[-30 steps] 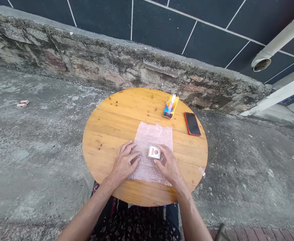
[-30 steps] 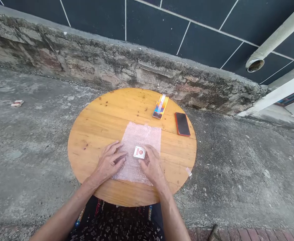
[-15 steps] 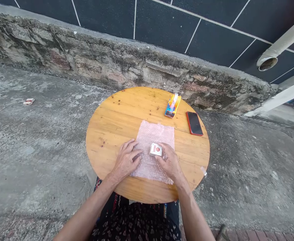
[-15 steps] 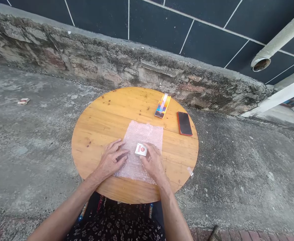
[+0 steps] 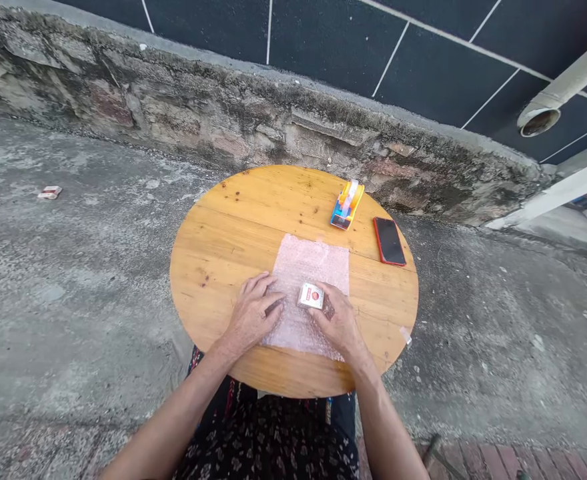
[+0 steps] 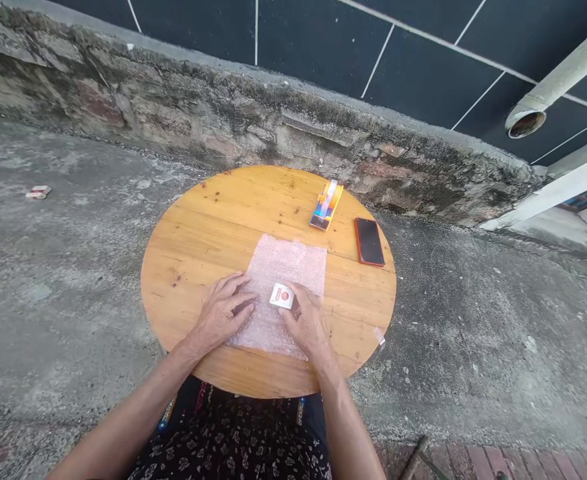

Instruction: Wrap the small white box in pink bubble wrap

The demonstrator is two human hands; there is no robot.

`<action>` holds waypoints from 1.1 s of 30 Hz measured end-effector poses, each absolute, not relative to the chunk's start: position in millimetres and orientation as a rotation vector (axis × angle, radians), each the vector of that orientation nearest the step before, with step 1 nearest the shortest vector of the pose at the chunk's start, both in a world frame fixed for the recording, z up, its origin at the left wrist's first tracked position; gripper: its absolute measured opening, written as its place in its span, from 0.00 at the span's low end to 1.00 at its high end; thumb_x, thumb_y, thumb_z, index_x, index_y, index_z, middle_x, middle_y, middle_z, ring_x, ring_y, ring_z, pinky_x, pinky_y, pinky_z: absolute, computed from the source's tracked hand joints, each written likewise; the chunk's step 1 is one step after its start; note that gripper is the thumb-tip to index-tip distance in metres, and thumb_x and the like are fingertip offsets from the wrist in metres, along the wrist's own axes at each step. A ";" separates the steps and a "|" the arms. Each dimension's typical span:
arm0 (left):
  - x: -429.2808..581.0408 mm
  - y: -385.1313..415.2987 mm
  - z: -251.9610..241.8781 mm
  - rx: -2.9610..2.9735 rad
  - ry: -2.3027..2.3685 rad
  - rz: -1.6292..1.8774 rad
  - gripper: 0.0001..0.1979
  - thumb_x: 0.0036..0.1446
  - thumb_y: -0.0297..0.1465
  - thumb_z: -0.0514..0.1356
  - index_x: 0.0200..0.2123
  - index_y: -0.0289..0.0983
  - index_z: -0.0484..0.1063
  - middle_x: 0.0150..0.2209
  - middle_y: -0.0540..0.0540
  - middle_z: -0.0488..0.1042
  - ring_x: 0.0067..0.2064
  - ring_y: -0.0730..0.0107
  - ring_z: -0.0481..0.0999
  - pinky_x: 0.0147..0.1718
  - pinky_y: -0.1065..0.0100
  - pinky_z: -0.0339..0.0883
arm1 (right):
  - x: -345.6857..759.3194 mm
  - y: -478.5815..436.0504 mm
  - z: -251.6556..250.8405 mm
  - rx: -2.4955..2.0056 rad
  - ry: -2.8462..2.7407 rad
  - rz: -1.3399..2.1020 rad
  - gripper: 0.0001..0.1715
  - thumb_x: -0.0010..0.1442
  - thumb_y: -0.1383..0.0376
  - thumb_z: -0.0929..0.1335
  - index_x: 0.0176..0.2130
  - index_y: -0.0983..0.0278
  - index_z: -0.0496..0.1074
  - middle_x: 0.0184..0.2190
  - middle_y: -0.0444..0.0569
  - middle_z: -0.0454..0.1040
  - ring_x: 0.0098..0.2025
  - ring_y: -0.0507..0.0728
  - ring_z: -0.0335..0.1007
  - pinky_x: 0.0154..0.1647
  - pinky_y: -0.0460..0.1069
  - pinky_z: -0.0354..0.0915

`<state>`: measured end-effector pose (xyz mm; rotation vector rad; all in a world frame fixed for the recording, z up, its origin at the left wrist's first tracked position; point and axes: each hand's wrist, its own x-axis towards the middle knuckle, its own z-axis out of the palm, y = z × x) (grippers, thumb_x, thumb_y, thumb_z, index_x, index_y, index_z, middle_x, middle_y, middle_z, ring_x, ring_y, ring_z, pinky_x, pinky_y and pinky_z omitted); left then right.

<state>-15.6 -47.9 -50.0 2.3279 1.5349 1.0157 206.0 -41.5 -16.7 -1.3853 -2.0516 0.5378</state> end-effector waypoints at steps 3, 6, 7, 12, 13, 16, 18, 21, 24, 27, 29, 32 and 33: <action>-15.6 -48.2 -49.5 2.328 1.539 1.008 0.10 0.56 0.28 0.59 0.41 0.41 0.77 0.55 0.44 0.69 0.60 0.52 0.62 0.56 0.50 0.60 | 207.4 -40.7 -17.6 -1.387 -2.053 0.556 0.28 0.57 0.65 0.68 0.57 0.59 0.65 0.54 0.52 0.70 0.56 0.62 0.65 0.57 0.60 0.61; -15.5 -48.7 -48.9 2.325 1.543 1.000 0.11 0.56 0.28 0.59 0.41 0.42 0.77 0.55 0.44 0.69 0.60 0.52 0.62 0.56 0.50 0.60 | 208.0 -40.1 -16.8 -1.387 -2.063 0.565 0.28 0.57 0.65 0.68 0.57 0.59 0.65 0.54 0.52 0.71 0.56 0.62 0.65 0.57 0.60 0.60; -15.5 -48.8 -48.8 2.325 1.542 0.998 0.11 0.56 0.28 0.59 0.41 0.42 0.77 0.55 0.44 0.69 0.60 0.52 0.62 0.56 0.49 0.60 | 208.2 -40.1 -16.5 -1.389 -2.064 0.565 0.28 0.57 0.65 0.68 0.57 0.59 0.64 0.54 0.52 0.71 0.56 0.62 0.65 0.57 0.60 0.60; -16.4 -48.8 -48.2 2.320 1.545 0.994 0.10 0.57 0.29 0.59 0.41 0.42 0.77 0.55 0.44 0.69 0.60 0.52 0.62 0.56 0.49 0.59 | 209.1 -40.6 -17.4 -1.380 -2.066 0.558 0.28 0.56 0.66 0.69 0.57 0.59 0.65 0.54 0.52 0.71 0.56 0.62 0.66 0.57 0.60 0.60; -16.5 -48.6 -48.1 2.318 1.546 0.998 0.10 0.57 0.29 0.59 0.41 0.42 0.77 0.55 0.44 0.69 0.60 0.52 0.62 0.56 0.49 0.59 | 209.1 -40.5 -17.8 -1.378 -2.066 0.556 0.29 0.56 0.66 0.69 0.57 0.59 0.65 0.53 0.52 0.71 0.56 0.62 0.66 0.57 0.60 0.60; -16.0 -47.8 -48.3 2.316 1.541 1.009 0.10 0.57 0.29 0.58 0.41 0.42 0.77 0.54 0.44 0.70 0.59 0.52 0.62 0.56 0.49 0.59 | 208.7 -40.0 -18.2 -1.368 -2.073 0.561 0.30 0.56 0.66 0.69 0.57 0.58 0.64 0.54 0.52 0.71 0.56 0.62 0.65 0.57 0.60 0.60; -15.4 -47.6 -48.7 2.314 1.538 1.016 0.10 0.57 0.29 0.58 0.41 0.42 0.77 0.54 0.44 0.70 0.60 0.52 0.62 0.56 0.49 0.59 | 209.0 -39.9 -17.2 -1.347 -2.088 0.572 0.31 0.56 0.66 0.69 0.59 0.58 0.62 0.55 0.52 0.69 0.57 0.62 0.64 0.57 0.60 0.60; -15.2 -47.7 -49.9 2.315 1.527 1.023 0.10 0.57 0.29 0.59 0.41 0.42 0.77 0.54 0.44 0.70 0.59 0.52 0.62 0.56 0.49 0.59 | 213.5 -42.8 -13.3 -1.316 -2.081 0.524 0.32 0.57 0.65 0.69 0.59 0.59 0.61 0.58 0.53 0.66 0.60 0.62 0.60 0.60 0.61 0.58; -16.3 -48.2 -50.7 2.308 1.509 1.040 0.11 0.56 0.29 0.59 0.42 0.42 0.77 0.55 0.44 0.69 0.60 0.52 0.62 0.56 0.49 0.59 | 223.7 -54.2 -7.4 -1.332 -2.071 0.435 0.27 0.58 0.65 0.68 0.57 0.59 0.63 0.55 0.53 0.68 0.58 0.62 0.62 0.58 0.61 0.59; -17.4 -48.7 -50.2 2.283 1.494 1.084 0.12 0.56 0.29 0.59 0.43 0.41 0.76 0.55 0.43 0.69 0.59 0.51 0.63 0.56 0.48 0.59 | 233.7 -76.3 -1.7 -1.316 -2.128 0.407 0.21 0.60 0.65 0.67 0.53 0.58 0.67 0.51 0.52 0.70 0.55 0.62 0.65 0.55 0.59 0.61; -17.6 -48.5 -49.6 2.247 1.478 1.128 0.12 0.55 0.28 0.58 0.42 0.40 0.76 0.54 0.43 0.70 0.59 0.52 0.64 0.56 0.48 0.60 | 235.7 -94.1 0.4 -1.281 -2.195 0.422 0.21 0.59 0.65 0.68 0.53 0.59 0.67 0.51 0.53 0.70 0.54 0.61 0.65 0.54 0.59 0.62; -17.6 -47.3 -49.6 2.171 1.466 1.188 0.11 0.55 0.28 0.58 0.42 0.38 0.75 0.53 0.42 0.70 0.57 0.53 0.66 0.56 0.49 0.60 | 230.4 -115.5 -1.2 -1.286 -2.307 0.394 0.24 0.57 0.65 0.70 0.53 0.60 0.67 0.55 0.54 0.67 0.56 0.64 0.61 0.54 0.61 0.61; -17.7 -46.8 -49.8 2.153 1.467 1.197 0.11 0.56 0.29 0.58 0.41 0.38 0.75 0.53 0.42 0.70 0.57 0.54 0.66 0.55 0.49 0.61 | 227.4 -119.6 -3.1 -1.309 -2.331 0.364 0.24 0.57 0.66 0.70 0.53 0.60 0.67 0.56 0.54 0.66 0.57 0.65 0.60 0.55 0.62 0.60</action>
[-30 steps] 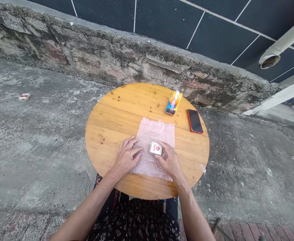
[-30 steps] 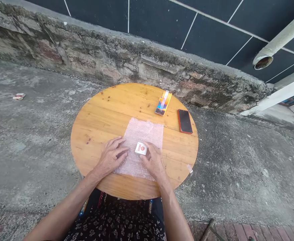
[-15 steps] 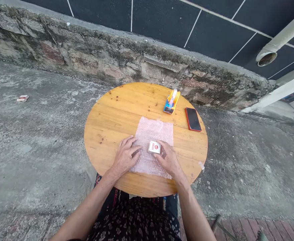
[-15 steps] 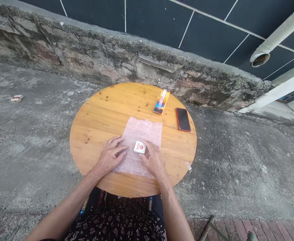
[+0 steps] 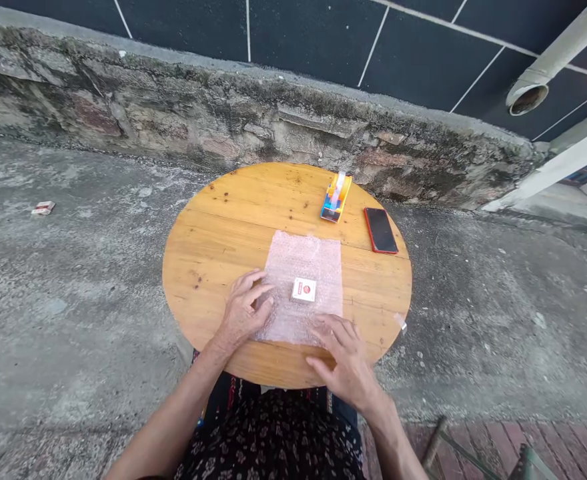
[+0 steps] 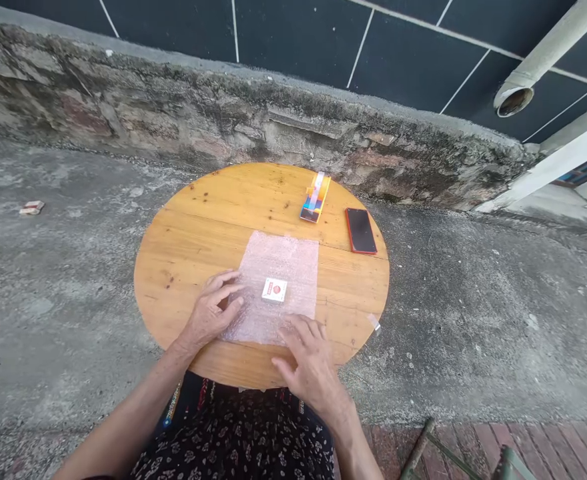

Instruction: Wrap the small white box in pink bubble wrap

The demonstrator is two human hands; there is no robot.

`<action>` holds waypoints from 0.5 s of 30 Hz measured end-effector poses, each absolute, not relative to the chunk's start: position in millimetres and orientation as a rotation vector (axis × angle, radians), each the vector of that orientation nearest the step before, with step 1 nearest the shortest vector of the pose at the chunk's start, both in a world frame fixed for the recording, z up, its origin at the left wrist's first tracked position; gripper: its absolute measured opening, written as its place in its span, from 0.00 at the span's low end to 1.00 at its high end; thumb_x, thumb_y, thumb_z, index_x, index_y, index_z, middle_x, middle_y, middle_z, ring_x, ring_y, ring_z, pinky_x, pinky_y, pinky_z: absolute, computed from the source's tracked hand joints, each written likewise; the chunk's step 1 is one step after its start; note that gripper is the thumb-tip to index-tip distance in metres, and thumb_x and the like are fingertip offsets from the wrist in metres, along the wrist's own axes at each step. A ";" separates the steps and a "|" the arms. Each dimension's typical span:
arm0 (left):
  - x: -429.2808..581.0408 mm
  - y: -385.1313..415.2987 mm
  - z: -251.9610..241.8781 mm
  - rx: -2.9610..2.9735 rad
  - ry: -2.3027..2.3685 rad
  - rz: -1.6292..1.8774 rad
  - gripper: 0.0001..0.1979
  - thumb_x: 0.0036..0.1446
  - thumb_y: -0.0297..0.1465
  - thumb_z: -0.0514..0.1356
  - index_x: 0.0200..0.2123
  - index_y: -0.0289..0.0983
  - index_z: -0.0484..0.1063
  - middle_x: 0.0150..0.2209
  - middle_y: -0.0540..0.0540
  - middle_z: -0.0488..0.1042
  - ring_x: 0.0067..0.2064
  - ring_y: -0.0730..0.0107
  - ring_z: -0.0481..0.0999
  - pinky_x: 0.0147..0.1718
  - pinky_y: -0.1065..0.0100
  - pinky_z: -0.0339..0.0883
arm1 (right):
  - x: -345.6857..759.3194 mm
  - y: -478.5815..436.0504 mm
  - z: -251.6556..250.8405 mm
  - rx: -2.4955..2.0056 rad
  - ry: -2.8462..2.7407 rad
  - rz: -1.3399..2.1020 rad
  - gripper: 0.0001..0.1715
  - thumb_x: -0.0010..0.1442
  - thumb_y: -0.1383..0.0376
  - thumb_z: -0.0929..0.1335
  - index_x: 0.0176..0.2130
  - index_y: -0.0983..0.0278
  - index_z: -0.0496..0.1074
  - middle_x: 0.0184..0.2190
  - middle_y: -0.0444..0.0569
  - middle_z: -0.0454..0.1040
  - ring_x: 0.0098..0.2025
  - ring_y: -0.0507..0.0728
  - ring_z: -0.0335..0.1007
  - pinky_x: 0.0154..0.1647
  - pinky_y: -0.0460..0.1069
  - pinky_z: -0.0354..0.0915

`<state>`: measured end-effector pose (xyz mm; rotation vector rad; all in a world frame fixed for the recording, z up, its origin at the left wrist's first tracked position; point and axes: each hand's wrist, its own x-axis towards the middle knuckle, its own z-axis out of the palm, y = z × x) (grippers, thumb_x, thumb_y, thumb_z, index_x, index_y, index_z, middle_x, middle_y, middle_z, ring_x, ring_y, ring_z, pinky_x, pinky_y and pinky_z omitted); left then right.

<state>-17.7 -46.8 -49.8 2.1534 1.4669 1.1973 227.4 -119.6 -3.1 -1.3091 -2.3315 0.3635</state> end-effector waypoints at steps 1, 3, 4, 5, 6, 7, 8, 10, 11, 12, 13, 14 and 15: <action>-17.9 -46.5 -49.7 2.144 1.468 1.199 0.11 0.56 0.29 0.57 0.41 0.38 0.75 0.53 0.42 0.70 0.57 0.55 0.67 0.55 0.50 0.61 | 224.4 -122.0 -5.6 -1.336 -2.343 0.328 0.24 0.57 0.67 0.69 0.53 0.60 0.67 0.57 0.54 0.66 0.58 0.65 0.59 0.55 0.63 0.59; -18.9 -47.3 -47.6 2.146 1.465 1.191 0.10 0.57 0.29 0.57 0.42 0.38 0.74 0.53 0.41 0.70 0.56 0.55 0.67 0.55 0.50 0.62 | 219.2 -122.0 -11.4 -1.378 -2.324 0.264 0.21 0.57 0.70 0.68 0.51 0.61 0.69 0.56 0.54 0.67 0.57 0.65 0.59 0.54 0.63 0.59; -19.7 -49.0 -45.0 2.150 1.461 1.181 0.10 0.57 0.30 0.56 0.42 0.38 0.74 0.53 0.41 0.70 0.56 0.55 0.68 0.55 0.50 0.62 | 217.3 -120.4 -14.2 -1.382 -2.298 0.244 0.18 0.57 0.71 0.68 0.49 0.61 0.70 0.55 0.54 0.68 0.56 0.65 0.60 0.53 0.63 0.60; -20.6 -51.7 -41.2 2.163 1.457 1.160 0.11 0.57 0.31 0.57 0.42 0.38 0.74 0.53 0.41 0.70 0.56 0.55 0.67 0.55 0.50 0.62 | 215.9 -118.2 -16.5 -1.374 -2.266 0.230 0.16 0.58 0.72 0.67 0.46 0.61 0.71 0.53 0.53 0.70 0.55 0.64 0.61 0.52 0.62 0.60; -21.5 -55.6 -36.2 2.185 1.454 1.124 0.11 0.57 0.32 0.57 0.43 0.37 0.74 0.54 0.40 0.69 0.57 0.54 0.67 0.55 0.49 0.62 | 214.9 -115.7 -18.1 -1.360 -2.230 0.222 0.14 0.58 0.73 0.66 0.44 0.62 0.71 0.52 0.53 0.71 0.54 0.63 0.62 0.51 0.61 0.61; -22.3 -60.6 -30.2 2.217 1.454 1.076 0.13 0.57 0.33 0.58 0.45 0.37 0.73 0.55 0.39 0.68 0.58 0.53 0.65 0.55 0.48 0.62 | 214.3 -113.2 -18.9 -1.346 -2.193 0.220 0.12 0.59 0.73 0.65 0.42 0.62 0.71 0.50 0.52 0.72 0.53 0.62 0.63 0.50 0.60 0.61; -22.8 -66.3 -23.6 2.268 1.452 1.011 0.15 0.57 0.34 0.59 0.47 0.37 0.72 0.57 0.38 0.66 0.60 0.51 0.63 0.56 0.47 0.60 | 213.8 -110.7 -18.8 -1.335 -2.153 0.218 0.11 0.60 0.73 0.65 0.41 0.62 0.71 0.49 0.52 0.73 0.52 0.62 0.64 0.50 0.59 0.62; -22.4 -78.0 -10.6 2.393 1.443 0.907 0.23 0.55 0.39 0.61 0.52 0.37 0.68 0.61 0.37 0.60 0.63 0.46 0.57 0.58 0.44 0.57 | 213.5 -105.9 -16.8 -1.319 -2.082 0.213 0.10 0.61 0.73 0.64 0.40 0.62 0.71 0.47 0.51 0.74 0.51 0.61 0.65 0.49 0.58 0.62; -21.4 -82.9 -5.2 2.451 1.442 0.880 0.25 0.53 0.40 0.63 0.53 0.37 0.68 0.62 0.36 0.59 0.64 0.44 0.55 0.58 0.42 0.55 | 213.5 -103.4 -15.0 -1.313 -2.054 0.210 0.09 0.61 0.72 0.64 0.40 0.62 0.71 0.46 0.50 0.74 0.50 0.60 0.66 0.48 0.58 0.62; -19.6 -86.5 -1.1 2.506 1.438 0.853 0.26 0.52 0.40 0.64 0.53 0.37 0.68 0.62 0.36 0.58 0.64 0.43 0.54 0.59 0.41 0.54 | 213.6 -100.7 -13.0 -1.308 -2.030 0.208 0.09 0.61 0.72 0.64 0.39 0.61 0.71 0.46 0.50 0.75 0.49 0.60 0.66 0.47 0.57 0.62; -17.2 -88.6 1.8 2.549 1.440 0.838 0.26 0.52 0.39 0.64 0.53 0.37 0.68 0.61 0.36 0.59 0.64 0.43 0.55 0.58 0.40 0.54 | 213.8 -97.7 -10.8 -1.303 -2.011 0.206 0.08 0.61 0.72 0.64 0.39 0.61 0.71 0.45 0.50 0.75 0.49 0.60 0.66 0.47 0.57 0.62; -14.3 -89.1 3.5 2.582 1.444 0.827 0.24 0.53 0.37 0.64 0.52 0.37 0.68 0.61 0.36 0.60 0.63 0.43 0.56 0.58 0.40 0.54 | 214.1 -94.5 -8.5 -1.301 -1.997 0.204 0.08 0.62 0.72 0.64 0.39 0.61 0.71 0.45 0.50 0.75 0.48 0.60 0.67 0.46 0.56 0.62; -10.9 -87.9 4.3 2.604 1.446 0.821 0.21 0.54 0.35 0.63 0.51 0.37 0.69 0.60 0.36 0.61 0.63 0.44 0.57 0.58 0.41 0.54 | 214.5 -91.1 -6.3 -1.302 -1.989 0.202 0.08 0.62 0.71 0.64 0.38 0.61 0.71 0.45 0.50 0.75 0.48 0.59 0.67 0.45 0.56 0.62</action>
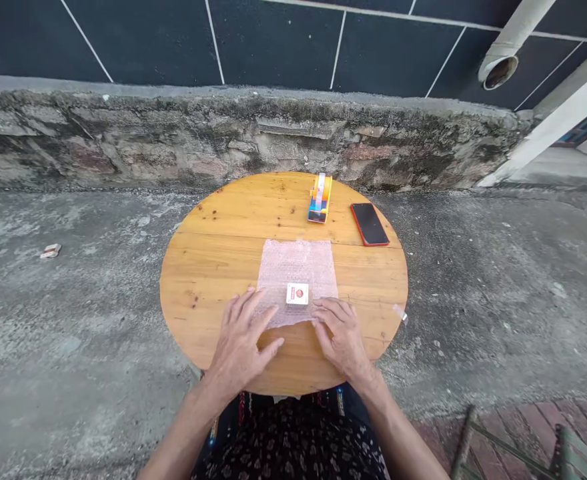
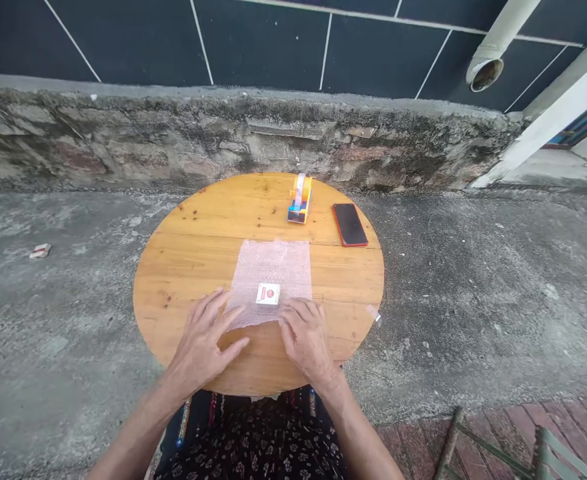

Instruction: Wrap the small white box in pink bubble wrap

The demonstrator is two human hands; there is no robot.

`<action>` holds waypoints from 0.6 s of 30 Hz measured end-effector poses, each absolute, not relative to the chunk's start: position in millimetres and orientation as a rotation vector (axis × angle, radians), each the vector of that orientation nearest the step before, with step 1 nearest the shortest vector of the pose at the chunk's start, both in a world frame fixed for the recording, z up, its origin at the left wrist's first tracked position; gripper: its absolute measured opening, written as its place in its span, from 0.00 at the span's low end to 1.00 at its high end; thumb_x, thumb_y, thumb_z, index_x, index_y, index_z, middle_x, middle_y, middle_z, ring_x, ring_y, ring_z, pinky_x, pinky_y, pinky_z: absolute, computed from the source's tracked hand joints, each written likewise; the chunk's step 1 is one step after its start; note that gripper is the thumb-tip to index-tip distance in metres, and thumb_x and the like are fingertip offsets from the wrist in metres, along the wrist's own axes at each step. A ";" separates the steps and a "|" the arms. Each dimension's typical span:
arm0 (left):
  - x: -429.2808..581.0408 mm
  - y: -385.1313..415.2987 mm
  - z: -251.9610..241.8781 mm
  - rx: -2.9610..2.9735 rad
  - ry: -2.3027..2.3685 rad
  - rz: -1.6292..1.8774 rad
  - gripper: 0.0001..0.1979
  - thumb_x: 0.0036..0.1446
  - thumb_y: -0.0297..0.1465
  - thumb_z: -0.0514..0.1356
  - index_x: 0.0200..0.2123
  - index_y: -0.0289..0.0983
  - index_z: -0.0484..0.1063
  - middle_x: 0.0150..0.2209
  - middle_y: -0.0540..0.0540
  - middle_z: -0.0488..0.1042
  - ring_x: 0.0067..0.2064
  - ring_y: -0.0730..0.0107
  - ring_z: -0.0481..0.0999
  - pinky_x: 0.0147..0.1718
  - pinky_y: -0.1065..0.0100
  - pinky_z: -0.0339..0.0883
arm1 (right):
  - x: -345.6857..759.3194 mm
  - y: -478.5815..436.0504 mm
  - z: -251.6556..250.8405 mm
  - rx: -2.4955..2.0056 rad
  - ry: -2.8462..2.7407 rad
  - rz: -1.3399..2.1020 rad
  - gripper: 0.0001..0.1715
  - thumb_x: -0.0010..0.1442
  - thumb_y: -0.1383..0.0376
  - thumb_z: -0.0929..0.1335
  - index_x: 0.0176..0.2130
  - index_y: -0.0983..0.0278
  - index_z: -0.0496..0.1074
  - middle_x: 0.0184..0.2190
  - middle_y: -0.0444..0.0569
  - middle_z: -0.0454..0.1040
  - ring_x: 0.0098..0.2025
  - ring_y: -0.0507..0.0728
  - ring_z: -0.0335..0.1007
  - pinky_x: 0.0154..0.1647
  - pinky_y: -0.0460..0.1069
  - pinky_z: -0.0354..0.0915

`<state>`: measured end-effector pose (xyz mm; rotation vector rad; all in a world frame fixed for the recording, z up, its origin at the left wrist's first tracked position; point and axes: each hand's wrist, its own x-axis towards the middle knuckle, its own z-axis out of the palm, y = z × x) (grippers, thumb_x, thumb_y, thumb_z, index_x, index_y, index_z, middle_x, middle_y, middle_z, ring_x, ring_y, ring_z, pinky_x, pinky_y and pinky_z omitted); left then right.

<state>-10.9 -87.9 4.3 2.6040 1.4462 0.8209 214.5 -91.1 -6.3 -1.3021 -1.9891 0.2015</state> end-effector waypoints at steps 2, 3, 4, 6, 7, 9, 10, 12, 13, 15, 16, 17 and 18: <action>-3.3 -81.7 4.8 2.621 1.443 0.824 0.16 0.56 0.30 0.61 0.49 0.36 0.70 0.59 0.36 0.63 0.62 0.47 0.59 0.59 0.42 0.55 | 215.4 -83.8 -2.4 -1.304 -1.982 0.195 0.07 0.61 0.71 0.64 0.38 0.61 0.71 0.45 0.50 0.75 0.47 0.59 0.68 0.45 0.56 0.61; 0.7 -77.2 5.0 2.621 1.436 0.832 0.14 0.57 0.28 0.60 0.47 0.37 0.71 0.59 0.37 0.64 0.62 0.48 0.59 0.59 0.43 0.55 | 215.8 -79.9 -1.0 -1.307 -1.978 0.192 0.07 0.61 0.71 0.65 0.37 0.61 0.71 0.45 0.49 0.75 0.47 0.59 0.68 0.44 0.56 0.61; 4.5 -72.2 5.4 2.616 1.426 0.845 0.11 0.57 0.27 0.59 0.45 0.37 0.72 0.58 0.38 0.64 0.61 0.49 0.60 0.59 0.43 0.55 | 216.2 -75.9 -0.2 -1.311 -1.973 0.195 0.06 0.61 0.70 0.65 0.36 0.61 0.71 0.45 0.49 0.75 0.47 0.59 0.68 0.44 0.55 0.61; 11.1 -61.4 6.7 2.588 1.406 0.885 0.07 0.58 0.26 0.58 0.39 0.38 0.74 0.56 0.40 0.67 0.60 0.51 0.62 0.58 0.44 0.56 | 216.7 -68.0 -0.2 -1.326 -1.952 0.207 0.05 0.61 0.69 0.66 0.35 0.61 0.71 0.45 0.49 0.76 0.46 0.59 0.69 0.44 0.55 0.61; 13.7 -56.3 7.3 2.564 1.405 0.907 0.05 0.58 0.26 0.58 0.36 0.38 0.74 0.55 0.41 0.69 0.59 0.51 0.63 0.57 0.45 0.58 | 217.1 -64.2 -0.8 -1.339 -1.941 0.216 0.05 0.60 0.69 0.66 0.35 0.61 0.72 0.44 0.50 0.76 0.46 0.59 0.69 0.44 0.55 0.61; 17.3 -47.8 8.3 2.514 1.417 0.939 0.04 0.58 0.26 0.58 0.31 0.37 0.73 0.52 0.42 0.71 0.57 0.52 0.65 0.55 0.46 0.60 | 218.8 -57.5 -1.6 -1.366 -1.915 0.254 0.04 0.60 0.68 0.67 0.34 0.61 0.72 0.43 0.50 0.77 0.45 0.60 0.70 0.45 0.56 0.61; 18.2 -44.9 8.7 2.496 1.424 0.946 0.04 0.58 0.26 0.58 0.30 0.37 0.72 0.51 0.42 0.72 0.56 0.52 0.66 0.54 0.46 0.61 | 220.7 -54.7 -1.3 -1.369 -1.900 0.294 0.03 0.59 0.67 0.67 0.34 0.61 0.73 0.42 0.50 0.77 0.44 0.60 0.70 0.46 0.56 0.61; 18.8 -42.9 9.7 2.487 1.416 0.949 0.04 0.57 0.26 0.59 0.30 0.37 0.72 0.50 0.42 0.72 0.56 0.51 0.66 0.54 0.46 0.61 | 227.3 -50.2 1.9 -1.341 -1.857 0.443 0.04 0.60 0.65 0.67 0.34 0.61 0.73 0.41 0.49 0.77 0.44 0.59 0.71 0.46 0.55 0.62; 18.6 -43.8 10.3 2.490 1.399 0.951 0.04 0.57 0.26 0.59 0.31 0.37 0.72 0.51 0.42 0.71 0.57 0.51 0.65 0.54 0.46 0.61 | 232.0 -48.2 4.9 -1.317 -1.827 0.541 0.05 0.62 0.64 0.66 0.35 0.61 0.73 0.41 0.49 0.77 0.44 0.58 0.72 0.46 0.54 0.63; 17.8 -49.0 11.6 2.502 1.360 0.955 0.04 0.57 0.25 0.58 0.32 0.38 0.73 0.52 0.42 0.70 0.58 0.51 0.64 0.55 0.45 0.60 | 242.4 -43.6 12.4 -1.289 -1.771 0.697 0.09 0.64 0.62 0.64 0.37 0.61 0.73 0.40 0.48 0.77 0.44 0.57 0.72 0.46 0.52 0.65; 17.4 -52.9 11.9 2.508 1.347 0.956 0.05 0.57 0.24 0.58 0.33 0.38 0.72 0.52 0.43 0.70 0.59 0.52 0.63 0.56 0.45 0.59 | 247.0 -40.9 16.3 -1.295 -1.765 0.726 0.09 0.65 0.62 0.63 0.39 0.61 0.72 0.41 0.48 0.77 0.44 0.57 0.73 0.46 0.52 0.66; 17.2 -57.2 12.0 2.510 1.338 0.957 0.05 0.58 0.24 0.57 0.33 0.38 0.72 0.52 0.43 0.70 0.59 0.52 0.63 0.56 0.45 0.59 | 250.3 -38.0 19.9 -1.305 -1.784 0.730 0.09 0.64 0.62 0.64 0.41 0.61 0.72 0.42 0.49 0.77 0.46 0.57 0.72 0.47 0.53 0.66; 17.1 -61.5 11.5 2.509 1.334 0.962 0.06 0.58 0.23 0.57 0.33 0.38 0.71 0.52 0.43 0.69 0.59 0.52 0.63 0.57 0.44 0.59 | 251.8 -35.2 22.8 -1.306 -1.836 0.715 0.10 0.62 0.62 0.65 0.44 0.60 0.71 0.44 0.49 0.76 0.47 0.58 0.72 0.49 0.54 0.65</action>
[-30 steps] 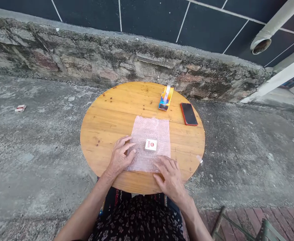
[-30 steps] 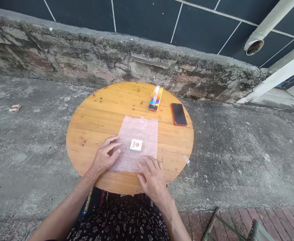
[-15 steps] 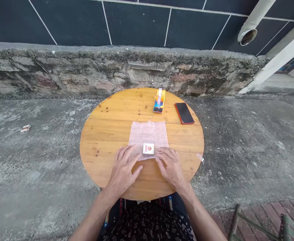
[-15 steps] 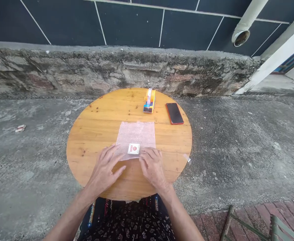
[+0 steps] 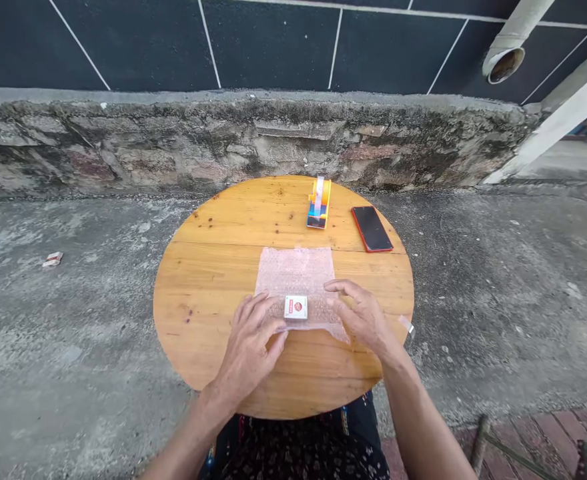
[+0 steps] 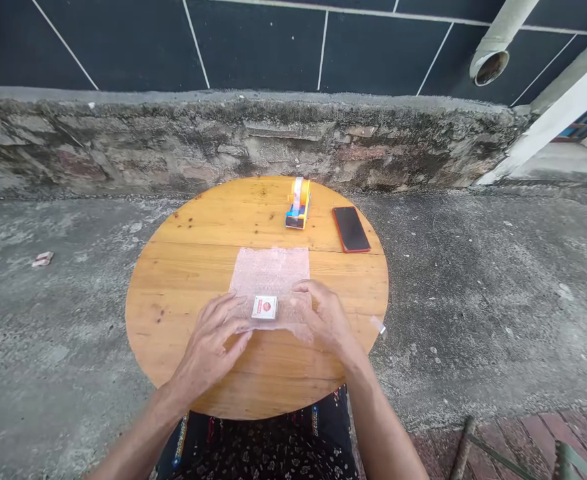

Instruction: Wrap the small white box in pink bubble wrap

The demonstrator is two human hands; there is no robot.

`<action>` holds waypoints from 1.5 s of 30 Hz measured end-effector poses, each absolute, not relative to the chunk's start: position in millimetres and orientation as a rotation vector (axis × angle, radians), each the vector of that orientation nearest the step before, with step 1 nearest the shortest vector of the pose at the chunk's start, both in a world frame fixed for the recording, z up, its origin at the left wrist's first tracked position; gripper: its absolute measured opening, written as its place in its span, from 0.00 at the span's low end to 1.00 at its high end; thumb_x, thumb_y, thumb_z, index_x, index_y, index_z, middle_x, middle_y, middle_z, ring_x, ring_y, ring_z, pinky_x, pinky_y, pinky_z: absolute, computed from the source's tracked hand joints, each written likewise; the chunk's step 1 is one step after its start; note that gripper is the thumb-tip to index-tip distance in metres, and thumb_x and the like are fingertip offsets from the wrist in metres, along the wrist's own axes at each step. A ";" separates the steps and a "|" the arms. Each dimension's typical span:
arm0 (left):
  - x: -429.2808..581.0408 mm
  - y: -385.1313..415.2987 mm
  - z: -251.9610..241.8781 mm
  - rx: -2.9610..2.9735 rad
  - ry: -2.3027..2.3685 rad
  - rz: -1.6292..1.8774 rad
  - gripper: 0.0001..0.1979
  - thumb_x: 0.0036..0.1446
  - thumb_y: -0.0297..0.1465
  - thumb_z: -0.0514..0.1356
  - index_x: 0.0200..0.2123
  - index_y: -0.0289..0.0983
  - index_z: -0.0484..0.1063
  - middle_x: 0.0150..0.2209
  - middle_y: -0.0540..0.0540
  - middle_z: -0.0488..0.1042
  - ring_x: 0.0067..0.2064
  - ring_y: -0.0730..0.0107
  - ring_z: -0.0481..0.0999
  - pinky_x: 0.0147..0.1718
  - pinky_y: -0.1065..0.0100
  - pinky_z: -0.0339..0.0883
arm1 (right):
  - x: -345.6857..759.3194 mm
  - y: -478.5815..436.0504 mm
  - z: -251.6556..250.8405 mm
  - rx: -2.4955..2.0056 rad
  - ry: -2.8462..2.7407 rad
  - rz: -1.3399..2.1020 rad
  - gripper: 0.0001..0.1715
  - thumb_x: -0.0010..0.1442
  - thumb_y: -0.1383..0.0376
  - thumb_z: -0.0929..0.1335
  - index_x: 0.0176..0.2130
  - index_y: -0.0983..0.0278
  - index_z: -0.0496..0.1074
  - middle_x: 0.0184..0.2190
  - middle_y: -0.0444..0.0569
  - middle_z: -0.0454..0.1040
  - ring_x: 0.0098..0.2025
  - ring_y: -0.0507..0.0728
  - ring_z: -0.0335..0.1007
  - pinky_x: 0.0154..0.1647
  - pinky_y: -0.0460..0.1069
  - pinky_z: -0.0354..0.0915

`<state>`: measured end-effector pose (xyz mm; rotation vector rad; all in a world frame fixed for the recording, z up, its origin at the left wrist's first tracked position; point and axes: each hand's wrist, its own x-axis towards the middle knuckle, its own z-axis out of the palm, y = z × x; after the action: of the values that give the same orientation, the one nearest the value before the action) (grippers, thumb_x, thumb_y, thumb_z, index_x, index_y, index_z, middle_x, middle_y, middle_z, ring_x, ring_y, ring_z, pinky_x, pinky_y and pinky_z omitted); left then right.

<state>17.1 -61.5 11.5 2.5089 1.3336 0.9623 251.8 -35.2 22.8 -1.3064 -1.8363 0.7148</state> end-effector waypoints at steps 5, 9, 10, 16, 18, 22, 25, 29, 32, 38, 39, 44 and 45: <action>19.2 -76.7 4.7 2.436 1.328 1.039 0.07 0.57 0.21 0.56 0.33 0.39 0.69 0.51 0.43 0.69 0.57 0.55 0.65 0.55 0.46 0.61 | 233.0 -27.0 24.2 -1.186 -2.287 0.594 0.31 0.53 0.65 0.71 0.56 0.60 0.64 0.55 0.53 0.69 0.58 0.61 0.63 0.57 0.59 0.60; 20.0 -80.6 2.3 2.392 1.327 1.038 0.07 0.56 0.21 0.56 0.32 0.38 0.69 0.51 0.42 0.69 0.56 0.55 0.65 0.54 0.48 0.63 | 216.4 -25.5 16.2 -1.247 -2.364 0.488 0.32 0.52 0.72 0.67 0.56 0.62 0.64 0.52 0.53 0.71 0.54 0.61 0.65 0.54 0.58 0.61; 20.1 -81.4 2.5 2.385 1.327 1.030 0.07 0.56 0.21 0.56 0.32 0.38 0.69 0.51 0.42 0.69 0.56 0.55 0.65 0.54 0.48 0.63 | 215.3 -24.5 14.6 -1.252 -2.351 0.483 0.31 0.52 0.73 0.67 0.56 0.62 0.65 0.51 0.52 0.72 0.53 0.60 0.66 0.54 0.58 0.61; 20.6 -87.5 3.4 2.342 1.306 1.043 0.08 0.56 0.20 0.55 0.30 0.38 0.68 0.50 0.42 0.69 0.57 0.54 0.64 0.55 0.47 0.62 | 219.4 -16.6 8.7 -1.263 -2.269 0.487 0.31 0.52 0.74 0.66 0.56 0.61 0.65 0.51 0.51 0.73 0.52 0.60 0.67 0.53 0.57 0.61; 20.5 -88.7 2.9 2.332 1.310 1.043 0.08 0.56 0.19 0.55 0.31 0.38 0.68 0.50 0.42 0.69 0.57 0.54 0.65 0.55 0.47 0.62 | 220.3 -16.5 7.4 -1.255 -2.262 0.502 0.32 0.52 0.75 0.66 0.56 0.61 0.65 0.51 0.51 0.73 0.52 0.60 0.67 0.53 0.57 0.61; 19.4 -89.1 1.9 2.329 1.317 1.025 0.08 0.56 0.20 0.55 0.31 0.39 0.68 0.51 0.42 0.69 0.56 0.54 0.65 0.55 0.46 0.62 | 220.3 -19.4 7.3 -1.247 -2.251 0.504 0.31 0.52 0.74 0.66 0.56 0.60 0.65 0.51 0.51 0.73 0.52 0.60 0.68 0.54 0.57 0.61; 18.7 -89.4 1.1 2.333 1.314 1.020 0.08 0.56 0.20 0.55 0.31 0.39 0.68 0.51 0.42 0.68 0.56 0.54 0.65 0.55 0.46 0.62 | 218.4 -20.1 7.0 -1.231 -2.288 0.505 0.31 0.53 0.74 0.66 0.56 0.60 0.65 0.51 0.50 0.73 0.52 0.60 0.68 0.54 0.57 0.61; 18.8 -89.8 2.2 2.335 1.300 1.021 0.08 0.56 0.21 0.55 0.31 0.39 0.67 0.51 0.42 0.68 0.56 0.55 0.65 0.55 0.46 0.61 | 218.8 -20.5 5.3 -1.224 -2.325 0.491 0.31 0.54 0.73 0.66 0.57 0.59 0.64 0.52 0.52 0.72 0.54 0.60 0.66 0.54 0.58 0.61; 19.4 -86.0 7.2 2.333 1.280 1.021 0.07 0.57 0.22 0.55 0.32 0.39 0.67 0.50 0.42 0.69 0.55 0.56 0.66 0.55 0.47 0.61 | 228.4 -28.1 11.7 -1.244 -2.256 0.517 0.29 0.56 0.70 0.67 0.57 0.60 0.64 0.56 0.54 0.68 0.58 0.61 0.62 0.57 0.60 0.60; 20.9 -59.5 17.1 2.238 1.260 1.023 0.06 0.58 0.24 0.55 0.30 0.39 0.69 0.48 0.44 0.72 0.51 0.60 0.70 0.49 0.55 0.64 | 255.5 -59.0 36.5 -1.212 -2.095 0.775 0.31 0.59 0.59 0.69 0.59 0.56 0.60 0.54 0.51 0.69 0.56 0.61 0.65 0.55 0.58 0.64; 21.4 -53.7 16.8 2.215 1.276 1.025 0.05 0.57 0.25 0.56 0.30 0.39 0.69 0.47 0.44 0.73 0.50 0.60 0.71 0.48 0.55 0.65 | 256.3 -61.4 36.3 -1.249 -2.088 0.739 0.33 0.57 0.58 0.70 0.60 0.56 0.59 0.53 0.51 0.71 0.54 0.61 0.67 0.54 0.58 0.64; 25.5 -29.4 12.1 2.031 1.362 0.993 0.04 0.55 0.27 0.57 0.30 0.39 0.71 0.46 0.44 0.76 0.48 0.59 0.74 0.47 0.57 0.66 | 247.5 -50.5 16.1 -1.411 -1.906 0.482 0.20 0.58 0.65 0.67 0.51 0.59 0.68 0.35 0.47 0.76 0.39 0.58 0.74 0.44 0.54 0.68; 26.3 -26.2 11.9 1.970 1.370 0.978 0.04 0.55 0.28 0.57 0.30 0.39 0.71 0.45 0.44 0.77 0.48 0.59 0.75 0.46 0.59 0.66 | 245.5 -45.9 11.5 -1.422 -1.863 0.461 0.18 0.58 0.65 0.66 0.50 0.59 0.70 0.33 0.47 0.76 0.38 0.57 0.74 0.43 0.53 0.68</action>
<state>26.3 -26.2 11.9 1.9704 1.3698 0.9784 245.5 -45.9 11.5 -1.4224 -1.8631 0.4614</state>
